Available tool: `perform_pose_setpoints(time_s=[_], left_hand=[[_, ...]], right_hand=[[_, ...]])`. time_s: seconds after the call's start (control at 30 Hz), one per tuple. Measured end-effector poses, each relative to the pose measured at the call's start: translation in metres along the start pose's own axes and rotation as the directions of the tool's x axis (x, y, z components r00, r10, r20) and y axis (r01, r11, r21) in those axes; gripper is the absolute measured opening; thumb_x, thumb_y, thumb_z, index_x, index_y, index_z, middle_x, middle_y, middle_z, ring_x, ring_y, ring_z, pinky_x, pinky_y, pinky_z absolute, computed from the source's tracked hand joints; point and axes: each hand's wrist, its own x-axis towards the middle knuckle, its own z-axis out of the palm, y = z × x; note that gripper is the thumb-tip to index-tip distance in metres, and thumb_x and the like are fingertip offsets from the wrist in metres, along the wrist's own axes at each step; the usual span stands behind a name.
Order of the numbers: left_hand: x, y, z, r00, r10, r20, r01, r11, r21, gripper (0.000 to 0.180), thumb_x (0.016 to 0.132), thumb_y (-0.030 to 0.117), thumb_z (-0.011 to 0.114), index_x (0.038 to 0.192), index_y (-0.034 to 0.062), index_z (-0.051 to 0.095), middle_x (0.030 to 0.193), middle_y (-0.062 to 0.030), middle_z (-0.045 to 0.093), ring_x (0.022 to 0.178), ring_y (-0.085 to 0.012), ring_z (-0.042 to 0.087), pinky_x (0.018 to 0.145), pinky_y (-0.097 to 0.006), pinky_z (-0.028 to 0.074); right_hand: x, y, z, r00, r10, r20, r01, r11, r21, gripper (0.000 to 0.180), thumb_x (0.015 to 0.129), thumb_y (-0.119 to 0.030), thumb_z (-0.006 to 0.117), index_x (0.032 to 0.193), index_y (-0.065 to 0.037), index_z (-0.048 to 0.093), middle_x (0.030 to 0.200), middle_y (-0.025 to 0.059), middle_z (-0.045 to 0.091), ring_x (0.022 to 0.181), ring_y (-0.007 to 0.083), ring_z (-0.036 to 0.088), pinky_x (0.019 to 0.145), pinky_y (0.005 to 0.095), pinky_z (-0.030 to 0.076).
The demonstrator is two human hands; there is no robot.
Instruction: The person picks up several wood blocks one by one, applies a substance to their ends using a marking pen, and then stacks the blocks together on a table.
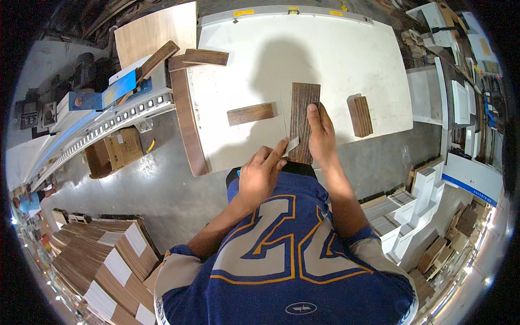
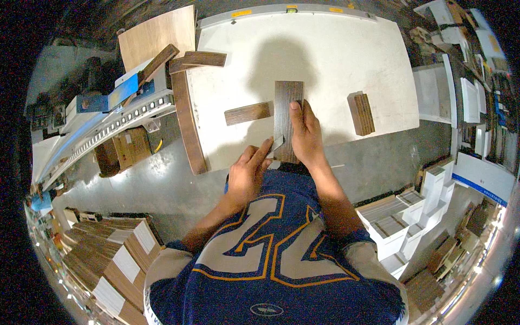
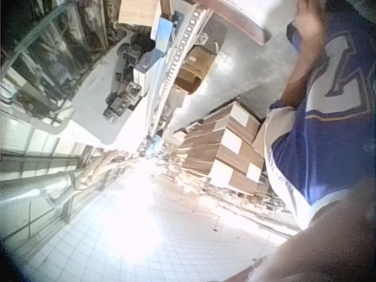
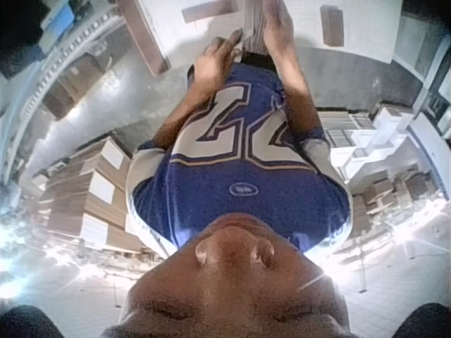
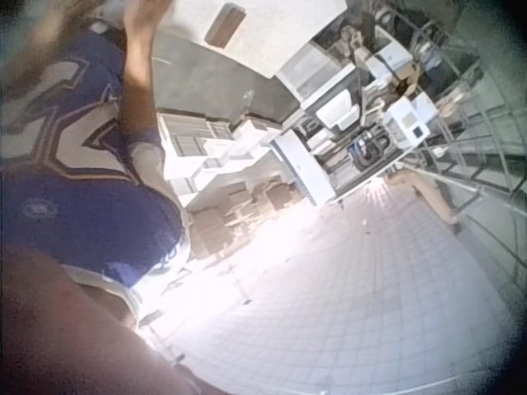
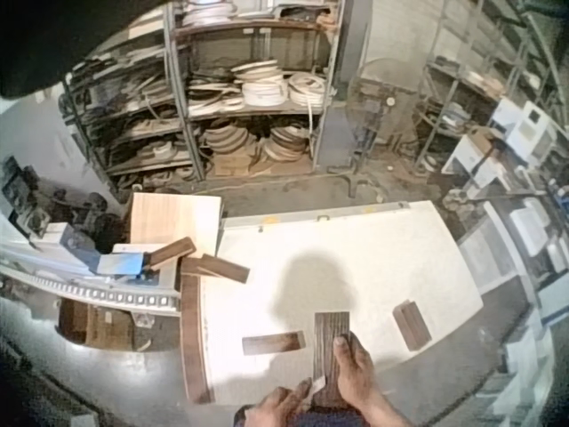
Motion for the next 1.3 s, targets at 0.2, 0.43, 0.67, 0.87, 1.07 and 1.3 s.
perform_pose_setpoints(time_s=[0.2,0.43,0.67,0.87,1.07,1.3], left_hand=[[0.017,-0.002,-0.004,0.998,0.009,-0.058,-0.009,1.000,-0.003,0.051,0.100,0.019,0.069,0.151,0.0180,0.059,0.099,-0.0145,0.066,0.087,-0.0372,0.070,0.075,-0.049,0.058],[0.061,-0.003,-0.015,0.937,0.069,-0.344,-0.108,0.990,-0.094,0.045,0.101,0.013,0.068,0.146,0.0156,0.063,0.105,-0.0183,0.069,0.090,-0.0407,0.071,0.075,-0.051,0.056],[0.094,-0.016,-0.045,0.976,-0.072,-0.207,0.039,0.986,-0.162,0.044,0.109,0.025,0.060,0.151,0.0147,0.059,0.107,-0.0191,0.073,0.097,-0.0389,0.073,0.077,-0.047,0.057],[0.076,-0.039,-0.026,0.906,-0.048,-0.421,-0.097,0.944,-0.315,0.029,0.106,0.015,0.061,0.125,-0.0046,0.069,0.106,-0.0231,0.072,0.096,-0.0430,0.070,0.085,-0.043,0.056],[0.034,-0.044,0.005,0.870,0.400,-0.288,-0.430,0.902,-0.046,0.005,0.087,0.006,0.076,0.091,0.0045,0.072,0.089,-0.0097,0.074,0.081,-0.0288,0.070,0.072,-0.041,0.058],[0.048,-0.029,0.001,0.826,0.425,-0.370,-0.410,0.904,0.123,0.017,0.082,0.014,0.085,0.086,0.0071,0.071,0.078,-0.0084,0.069,0.069,-0.0277,0.066,0.061,-0.041,0.053]], right_hand=[[-0.002,-0.012,0.001,0.989,-0.138,0.052,0.146,0.967,-0.208,0.048,0.115,-0.044,0.043,0.123,0.001,0.056,0.094,0.0232,0.066,0.085,0.0338,0.065,0.078,0.0454,0.050],[-0.003,-0.018,-0.002,0.985,-0.027,0.171,0.090,0.925,-0.370,0.044,0.115,-0.041,0.045,0.119,0.002,0.055,0.083,0.0269,0.062,0.073,0.0381,0.063,0.068,0.0483,0.048],[-0.011,-0.014,0.000,0.958,-0.109,0.264,0.164,0.966,-0.198,0.045,0.115,-0.041,0.047,0.120,0.002,0.059,0.089,0.0235,0.069,0.079,0.0321,0.067,0.075,0.0428,0.050],[-0.010,-0.012,-0.003,0.982,-0.050,0.184,0.091,0.972,-0.218,0.051,0.115,-0.044,0.046,0.127,0.003,0.060,0.097,0.0214,0.072,0.089,0.0293,0.069,0.083,0.0410,0.052],[-0.001,-0.004,-0.003,0.985,-0.052,0.163,0.076,0.987,-0.144,0.056,0.115,-0.045,0.046,0.139,0.004,0.056,0.121,0.0236,0.071,0.113,0.0299,0.067,0.099,0.0393,0.051],[-0.004,-0.004,-0.003,0.977,-0.060,0.204,0.095,0.981,-0.170,0.061,0.115,-0.043,0.047,0.155,0.002,0.045,0.131,0.0229,0.070,0.124,0.0291,0.066,0.107,0.0382,0.048]])
